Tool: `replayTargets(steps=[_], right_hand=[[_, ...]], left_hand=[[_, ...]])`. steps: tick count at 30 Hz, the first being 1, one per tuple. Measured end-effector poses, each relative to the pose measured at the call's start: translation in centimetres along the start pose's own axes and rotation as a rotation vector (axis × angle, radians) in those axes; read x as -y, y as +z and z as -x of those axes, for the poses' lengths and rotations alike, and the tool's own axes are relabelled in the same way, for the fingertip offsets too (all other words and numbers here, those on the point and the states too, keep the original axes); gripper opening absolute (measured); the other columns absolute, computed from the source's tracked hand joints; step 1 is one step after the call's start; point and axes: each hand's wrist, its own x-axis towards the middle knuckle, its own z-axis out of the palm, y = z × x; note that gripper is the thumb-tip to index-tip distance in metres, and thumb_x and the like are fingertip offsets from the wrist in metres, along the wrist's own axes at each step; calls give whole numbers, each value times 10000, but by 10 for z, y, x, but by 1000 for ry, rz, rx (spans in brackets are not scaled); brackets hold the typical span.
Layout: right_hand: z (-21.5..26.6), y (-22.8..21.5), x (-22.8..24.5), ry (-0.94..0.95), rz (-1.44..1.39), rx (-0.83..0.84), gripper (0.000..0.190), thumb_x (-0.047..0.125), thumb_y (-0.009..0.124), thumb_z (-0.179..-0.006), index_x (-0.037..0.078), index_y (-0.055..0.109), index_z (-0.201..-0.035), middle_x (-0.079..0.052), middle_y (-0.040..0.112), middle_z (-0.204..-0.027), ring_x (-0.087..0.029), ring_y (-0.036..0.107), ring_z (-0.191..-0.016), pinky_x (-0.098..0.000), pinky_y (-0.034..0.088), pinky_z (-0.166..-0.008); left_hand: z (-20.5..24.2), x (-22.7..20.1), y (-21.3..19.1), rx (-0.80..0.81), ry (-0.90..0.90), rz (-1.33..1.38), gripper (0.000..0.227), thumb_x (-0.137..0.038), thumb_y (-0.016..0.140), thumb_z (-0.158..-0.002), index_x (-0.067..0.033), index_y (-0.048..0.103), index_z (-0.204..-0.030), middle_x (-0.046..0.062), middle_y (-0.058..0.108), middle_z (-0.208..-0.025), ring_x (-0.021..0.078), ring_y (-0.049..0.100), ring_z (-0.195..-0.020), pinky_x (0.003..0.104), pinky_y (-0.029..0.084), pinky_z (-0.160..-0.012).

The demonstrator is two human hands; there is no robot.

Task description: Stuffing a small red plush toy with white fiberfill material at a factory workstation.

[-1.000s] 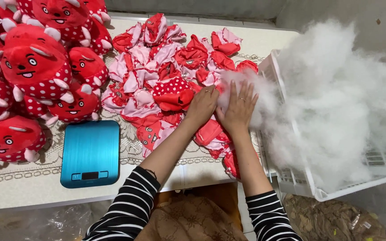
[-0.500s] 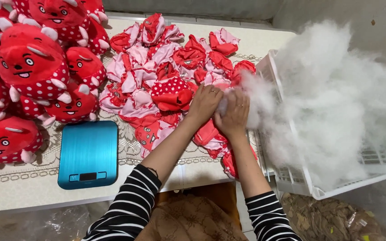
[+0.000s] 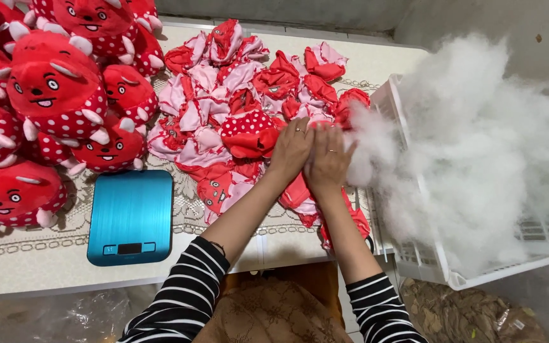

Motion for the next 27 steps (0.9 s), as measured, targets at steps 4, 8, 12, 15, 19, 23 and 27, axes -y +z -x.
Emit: replayTargets(steps=[4, 8, 12, 15, 19, 23, 27], right_hand=[[4, 12, 0, -24, 68, 37, 650, 71, 543, -873, 102, 518, -1522, -43, 672, -1021, -199, 664, -1001, -576, 229, -1212], [-9, -6, 3, -25, 185, 78, 476, 93, 579, -917, 206, 645, -1375, -5, 583, -831, -209, 608, -868, -592, 336, -1132], [-10, -7, -2, 45, 159, 121, 321, 130, 603, -920, 235, 717, -1200, -18, 575, -830, -238, 601, -896, -616, 322, -1132], [-3, 4, -14, 114, 100, 188, 262, 127, 610, -930, 199, 722, -1155, -54, 611, -848, -276, 608, -919, -621, 308, -1129], [9, 18, -31, 169, 91, 239, 249, 125, 595, -942, 200, 703, -1154, -63, 630, -882, -288, 612, -976, -623, 265, -1157], [11, 17, -37, 239, 125, 268, 218, 142, 638, -923, 185, 701, -1127, -77, 612, -890, -309, 606, -956, -634, 281, -1142], [4, 10, -32, 320, 106, 335, 382, 222, 771, -810, 168, 681, -1178, -98, 627, -955, -349, 608, -976, -689, 240, -1132]], left_hand=[[12, -1, 8, 88, -41, -185, 87, -204, 566, -909, -207, 602, -989, -73, 566, -715, 128, 629, -695, 273, 529, -547], [14, 6, 10, 76, -56, -152, 39, -200, 589, -889, -219, 562, -868, -44, 546, -759, 149, 600, -739, 272, 488, -549], [5, 7, -5, 31, -30, -102, 65, -156, 599, -873, -180, 597, -812, 28, 540, -785, 220, 563, -784, 353, 440, -605], [-1, 12, -16, 5, -25, -75, 72, -135, 592, -878, -150, 606, -809, 55, 535, -797, 246, 553, -790, 377, 421, -618], [1, 21, -9, -15, -22, -67, 81, -118, 580, -894, -136, 595, -817, 69, 534, -808, 254, 551, -793, 388, 420, -639], [5, 29, -2, -25, -47, -51, 44, -120, 595, -893, -151, 597, -862, 55, 589, -828, 237, 603, -779, 364, 477, -662], [1, 35, -15, 3, -102, -27, 83, -113, 560, -931, -176, 595, -974, -1, 594, -796, 186, 651, -692, 296, 529, -601]])
